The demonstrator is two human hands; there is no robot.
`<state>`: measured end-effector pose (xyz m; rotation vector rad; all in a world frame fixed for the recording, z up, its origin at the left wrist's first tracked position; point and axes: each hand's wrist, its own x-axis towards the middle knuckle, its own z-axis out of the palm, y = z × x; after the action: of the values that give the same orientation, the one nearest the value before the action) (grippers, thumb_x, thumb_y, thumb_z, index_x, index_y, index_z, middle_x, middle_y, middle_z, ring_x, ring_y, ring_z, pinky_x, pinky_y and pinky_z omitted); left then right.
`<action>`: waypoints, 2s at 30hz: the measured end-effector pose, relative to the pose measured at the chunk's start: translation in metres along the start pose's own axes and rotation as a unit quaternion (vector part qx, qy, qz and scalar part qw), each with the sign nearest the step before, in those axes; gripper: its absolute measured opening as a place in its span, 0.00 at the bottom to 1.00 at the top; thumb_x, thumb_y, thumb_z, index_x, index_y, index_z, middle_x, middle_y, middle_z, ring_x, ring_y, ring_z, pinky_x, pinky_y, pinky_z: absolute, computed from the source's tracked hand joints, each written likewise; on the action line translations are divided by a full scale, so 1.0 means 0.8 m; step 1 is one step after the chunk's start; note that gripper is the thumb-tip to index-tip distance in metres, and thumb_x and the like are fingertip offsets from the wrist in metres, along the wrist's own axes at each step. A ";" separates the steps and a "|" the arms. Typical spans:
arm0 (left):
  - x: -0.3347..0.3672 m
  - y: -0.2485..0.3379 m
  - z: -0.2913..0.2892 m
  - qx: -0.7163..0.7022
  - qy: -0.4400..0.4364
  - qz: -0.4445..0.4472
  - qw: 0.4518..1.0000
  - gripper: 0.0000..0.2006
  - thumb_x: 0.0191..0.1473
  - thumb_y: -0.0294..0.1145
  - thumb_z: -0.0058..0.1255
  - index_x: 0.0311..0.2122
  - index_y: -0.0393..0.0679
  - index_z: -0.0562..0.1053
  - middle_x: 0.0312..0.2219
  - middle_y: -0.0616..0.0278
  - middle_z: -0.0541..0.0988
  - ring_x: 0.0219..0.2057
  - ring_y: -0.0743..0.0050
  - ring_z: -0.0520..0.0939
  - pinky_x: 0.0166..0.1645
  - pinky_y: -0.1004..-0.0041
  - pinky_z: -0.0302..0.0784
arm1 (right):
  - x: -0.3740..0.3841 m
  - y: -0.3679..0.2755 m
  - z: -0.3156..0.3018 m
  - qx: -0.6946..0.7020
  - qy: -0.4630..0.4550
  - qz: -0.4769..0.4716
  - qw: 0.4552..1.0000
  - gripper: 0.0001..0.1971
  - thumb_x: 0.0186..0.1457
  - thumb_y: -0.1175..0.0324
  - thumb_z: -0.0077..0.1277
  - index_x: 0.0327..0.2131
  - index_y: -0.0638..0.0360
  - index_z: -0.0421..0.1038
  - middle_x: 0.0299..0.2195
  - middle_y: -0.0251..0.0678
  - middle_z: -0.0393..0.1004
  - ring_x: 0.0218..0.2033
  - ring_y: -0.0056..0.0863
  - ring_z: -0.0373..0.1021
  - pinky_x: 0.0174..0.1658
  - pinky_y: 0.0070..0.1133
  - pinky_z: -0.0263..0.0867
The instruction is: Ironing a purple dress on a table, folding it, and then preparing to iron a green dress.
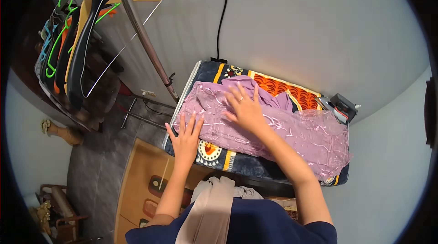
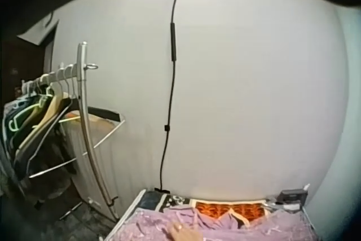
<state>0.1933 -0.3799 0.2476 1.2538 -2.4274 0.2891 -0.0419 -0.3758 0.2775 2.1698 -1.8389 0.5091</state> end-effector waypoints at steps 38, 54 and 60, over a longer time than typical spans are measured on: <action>-0.007 -0.017 0.042 0.003 0.099 -0.046 0.994 0.19 0.38 0.28 0.59 0.38 0.65 0.79 0.49 0.68 0.72 0.60 0.60 0.61 0.63 0.44 0.41 | 0.090 0.050 0.074 0.163 -0.198 0.018 0.966 0.17 0.36 0.51 0.64 0.29 0.49 0.80 0.58 0.32 0.58 0.67 0.41 0.32 0.56 0.64 0.20; 0.062 0.014 -0.031 0.027 0.283 0.059 0.957 0.14 0.43 0.38 0.61 0.36 0.76 0.78 0.48 0.78 0.68 0.58 0.61 0.59 0.63 0.46 0.42 | 0.057 0.094 -0.024 0.155 -0.080 0.076 0.982 0.07 0.37 0.66 0.60 0.25 0.49 0.79 0.57 0.31 0.59 0.67 0.45 0.34 0.57 0.64 0.20; 0.081 0.053 -0.065 0.068 0.303 0.141 0.940 0.14 0.44 0.40 0.61 0.36 0.79 0.77 0.50 0.80 0.65 0.59 0.57 0.56 0.62 0.43 0.42 | 0.028 0.110 -0.058 0.099 -0.040 0.065 0.992 0.06 0.33 0.67 0.60 0.20 0.55 0.75 0.56 0.33 0.60 0.67 0.44 0.36 0.57 0.64 0.19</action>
<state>0.1381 -0.3846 0.3224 0.7100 -2.0501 0.8066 -0.1301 -0.3922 0.3259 2.2332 -2.0636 0.6667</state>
